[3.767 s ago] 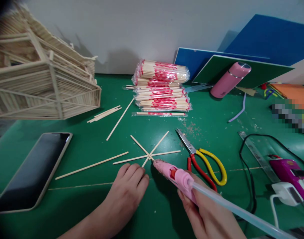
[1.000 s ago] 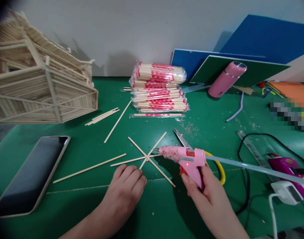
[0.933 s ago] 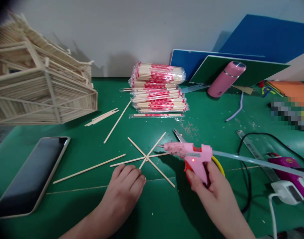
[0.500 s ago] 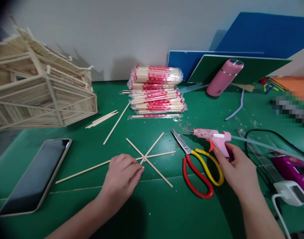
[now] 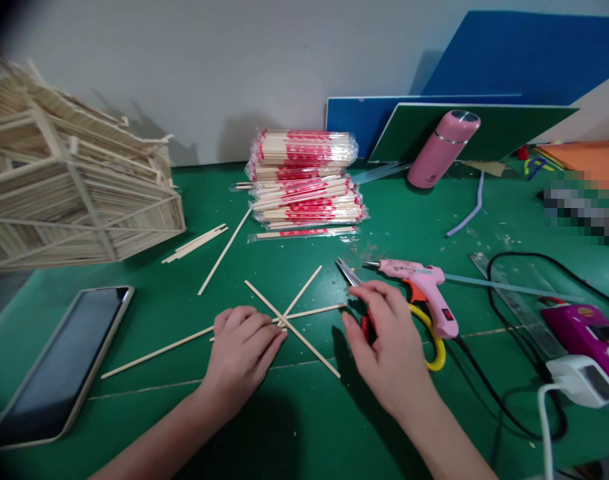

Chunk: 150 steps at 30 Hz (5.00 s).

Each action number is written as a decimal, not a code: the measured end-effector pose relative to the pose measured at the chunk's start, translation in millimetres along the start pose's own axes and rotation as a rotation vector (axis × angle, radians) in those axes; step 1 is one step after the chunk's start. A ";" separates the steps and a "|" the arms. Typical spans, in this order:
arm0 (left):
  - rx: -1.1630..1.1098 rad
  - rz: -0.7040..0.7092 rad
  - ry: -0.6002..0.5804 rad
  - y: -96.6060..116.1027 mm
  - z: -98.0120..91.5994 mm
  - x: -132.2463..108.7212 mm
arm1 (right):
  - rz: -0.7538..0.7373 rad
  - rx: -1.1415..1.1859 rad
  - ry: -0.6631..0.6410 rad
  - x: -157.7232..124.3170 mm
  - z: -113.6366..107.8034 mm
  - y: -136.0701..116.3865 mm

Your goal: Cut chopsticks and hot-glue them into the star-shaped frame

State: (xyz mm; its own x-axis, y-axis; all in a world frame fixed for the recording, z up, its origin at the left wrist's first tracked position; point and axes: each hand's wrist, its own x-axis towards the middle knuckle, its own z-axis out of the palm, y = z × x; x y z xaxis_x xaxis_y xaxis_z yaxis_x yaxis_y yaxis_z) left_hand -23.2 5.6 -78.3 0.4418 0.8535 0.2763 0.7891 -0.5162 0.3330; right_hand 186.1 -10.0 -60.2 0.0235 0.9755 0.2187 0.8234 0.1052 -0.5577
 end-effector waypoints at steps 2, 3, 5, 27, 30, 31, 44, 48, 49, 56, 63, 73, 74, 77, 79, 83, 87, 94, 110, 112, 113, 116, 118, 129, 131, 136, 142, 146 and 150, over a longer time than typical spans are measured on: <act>0.006 -0.024 -0.013 -0.1 -1.7 -0.9 | -0.040 0.045 -0.079 -1.4 6.0 -9.8; 0.007 -0.037 -0.014 -0.1 -2.8 -1.8 | -0.065 0.066 -0.114 -2.1 9.0 -14.3; 0.005 -0.061 -0.011 -0.1 -4.8 -4.2 | -0.109 0.099 -0.183 -2.5 15.6 -22.3; 0.039 -0.177 -0.025 4.0 0.8 -4.7 | -0.065 -0.056 -0.364 2.1 40.7 -44.7; 0.044 -0.175 -0.033 3.7 1.1 -3.6 | -0.071 -0.052 -0.353 2.0 41.0 -44.2; 0.045 -0.173 -0.034 3.4 1.0 -3.3 | -0.077 -0.051 -0.346 1.8 41.0 -44.0; 0.010 -0.213 -0.092 5.2 -3.5 -6.0 | -0.032 -0.142 -0.338 2.0 45.9 -49.3; -0.008 -0.212 -0.107 5.4 -4.7 -7.0 | -0.035 -0.183 -0.338 4.3 48.6 -51.4; -0.010 -0.212 -0.107 5.4 -4.6 -7.1 | -0.034 -0.190 -0.338 4.8 49.3 -51.6; 0.001 -0.204 -0.103 5.7 -3.2 -6.3 | -0.025 -0.182 -0.324 5.2 51.8 -49.3; 0.002 -0.206 -0.121 5.0 -4.0 -6.4 | -0.031 -0.135 -0.325 5.3 52.9 -46.4; 0.019 -0.203 -0.126 4.9 -2.9 -5.9 | -0.037 -0.013 -0.360 5.3 47.5 -39.3; 0.022 -0.203 -0.127 4.9 -2.4 -5.7 | -0.040 -0.008 -0.363 5.5 47.1 -38.5; 0.030 -0.205 -0.121 5.2 -0.8 -5.0 | -0.051 -0.015 -0.355 6.0 47.8 -37.7; 0.033 -0.204 -0.117 5.4 0.0 -4.4 | -0.057 -0.022 -0.351 6.1 48.6 -38.1; 0.040 -0.196 -0.114 5.6 0.6 -3.3 | -0.058 -0.033 -0.350 6.5 49.3 -39.4; 0.035 -0.199 -0.111 5.3 0.7 -2.3 | -0.057 -0.042 -0.351 6.7 49.6 -40.6; -0.001 -0.215 -0.144 5.8 -0.9 -2.1 | -0.055 -0.053 -0.348 4.8 49.3 -41.8; -0.010 -0.220 -0.162 7.6 -1.3 -1.7 | -0.063 -0.059 -0.322 4.8 50.6 -42.6; -0.010 -0.217 -0.156 7.6 -1.6 -1.7 | -0.066 -0.056 -0.319 4.8 50.6 -42.7; -0.009 -0.215 -0.151 7.5 -1.4 -1.7 | -0.068 -0.052 -0.315 4.7 50.6 -42.7; -0.008 -0.209 -0.133 7.1 0.0 -1.5 | -0.076 -0.044 -0.310 4.4 50.9 -42.1; -0.003 -0.208 -0.122 6.5 0.9 -1.3 | -0.079 -0.046 -0.313 4.1 50.9 -41.9; 0.023 -0.174 -0.038 3.7 -7.9 -3.2 | -0.055 -0.054 -0.287 -3.7 49.6 -47.2; 0.029 -0.187 -0.036 4.6 -7.7 -3.4 | -0.055 -0.028 -0.274 -3.7 48.8 -47.1; 0.042 -0.196 -0.049 5.7 -5.4 -2.8 | -0.099 0.007 -0.266 3.1 44.0 -45.9; 0.050 -0.190 -0.033 3.7 -2.8 -2.8 | -0.224 -0.035 -0.370 18.4 41.6 -44.3; 0.032 -0.195 -0.024 3.9 -1.5 -2.8 | -0.226 -0.010 -0.407 25.3 40.8 -44.0; 0.037 -0.184 -0.049 4.4 -1.0 -3.2 | -0.229 -0.011 -0.450 27.7 40.2 -42.4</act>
State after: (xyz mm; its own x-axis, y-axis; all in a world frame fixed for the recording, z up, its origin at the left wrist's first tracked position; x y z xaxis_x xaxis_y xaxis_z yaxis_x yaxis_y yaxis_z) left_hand -21.6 0.5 -76.9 0.3084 0.9361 0.1692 0.8731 -0.3491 0.3403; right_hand 129.0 20.4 -62.7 -0.4036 0.9143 -0.0339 0.7848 0.3269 -0.5266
